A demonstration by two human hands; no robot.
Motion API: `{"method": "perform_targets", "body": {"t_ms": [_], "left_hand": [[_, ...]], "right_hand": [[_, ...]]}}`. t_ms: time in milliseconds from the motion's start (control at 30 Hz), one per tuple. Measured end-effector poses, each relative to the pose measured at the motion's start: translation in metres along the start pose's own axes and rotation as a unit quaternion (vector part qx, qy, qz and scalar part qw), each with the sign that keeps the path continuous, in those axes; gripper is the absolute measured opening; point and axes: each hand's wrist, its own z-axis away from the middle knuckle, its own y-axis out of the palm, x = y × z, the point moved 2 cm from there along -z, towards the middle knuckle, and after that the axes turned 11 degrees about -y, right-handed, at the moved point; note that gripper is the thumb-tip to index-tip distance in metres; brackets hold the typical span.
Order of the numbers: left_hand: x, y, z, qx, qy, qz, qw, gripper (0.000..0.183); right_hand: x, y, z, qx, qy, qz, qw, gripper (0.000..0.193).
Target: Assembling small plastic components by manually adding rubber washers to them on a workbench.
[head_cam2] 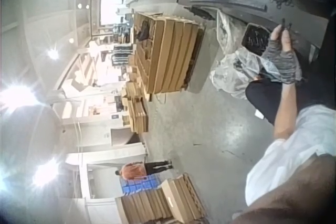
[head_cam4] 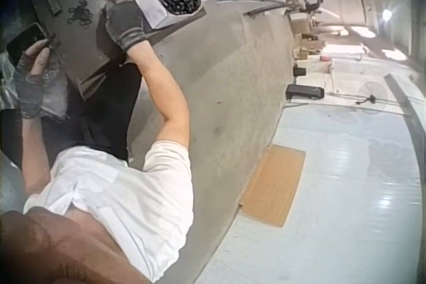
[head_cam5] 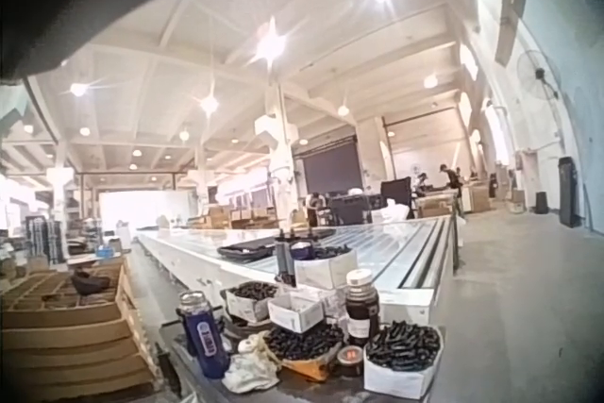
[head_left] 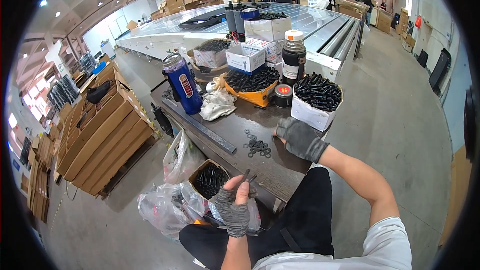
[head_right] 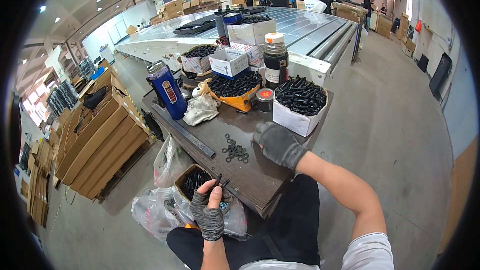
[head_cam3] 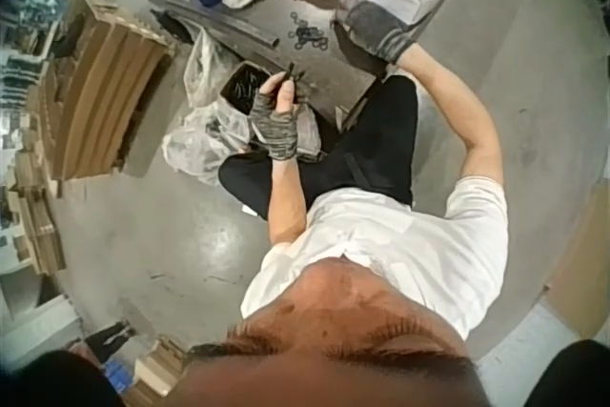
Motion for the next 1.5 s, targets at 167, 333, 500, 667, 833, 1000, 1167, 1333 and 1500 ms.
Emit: {"method": "perform_targets", "body": {"t_ms": [167, 333, 500, 667, 833, 1000, 1167, 1333, 1500], "left_hand": [[-0.001, 0.005, 0.001, 0.006, -0.008, 0.013, 1.000, 0.021], [0.006, 0.005, 0.002, 0.014, 0.001, -0.001, 1.000, 0.020], [-0.002, 0.008, 0.011, 0.010, -0.029, 0.019, 0.999, 0.024], [0.003, 0.002, 0.018, 0.003, -0.032, 0.002, 0.999, 0.025], [0.013, 0.002, 0.024, 0.005, -0.059, 0.013, 0.998, 0.024], [0.016, 0.010, 0.026, 0.016, -0.084, 0.089, 0.992, 0.023], [0.023, 0.013, 0.028, 0.045, -0.109, 0.117, 0.986, 0.025], [0.021, 0.018, 0.032, 0.065, -0.113, 0.090, 0.987, 0.023], [0.025, 0.023, 0.031, 0.041, -0.058, 0.067, 0.995, 0.021]], "right_hand": [[0.015, -0.002, 0.029, 0.043, -0.071, 0.085, 0.993, 0.038], [0.022, -0.005, 0.042, -0.096, -0.032, 0.018, 0.995, 0.040], [0.060, -0.010, 0.044, -0.054, 0.003, -0.049, 0.997, 0.043], [0.079, -0.019, 0.057, -0.067, 0.001, -0.031, 0.997, 0.050], [0.099, -0.022, 0.085, -0.084, -0.042, -0.057, 0.994, 0.053], [0.090, -0.006, 0.112, -0.104, -0.142, -0.065, 0.982, 0.038], [0.079, 0.008, 0.117, -0.163, -0.180, -0.121, 0.963, 0.034], [0.083, 0.005, 0.112, -0.222, -0.147, -0.135, 0.954, 0.026], [0.093, -0.014, 0.069, -0.269, -0.004, -0.254, 0.929, 0.018]]}}
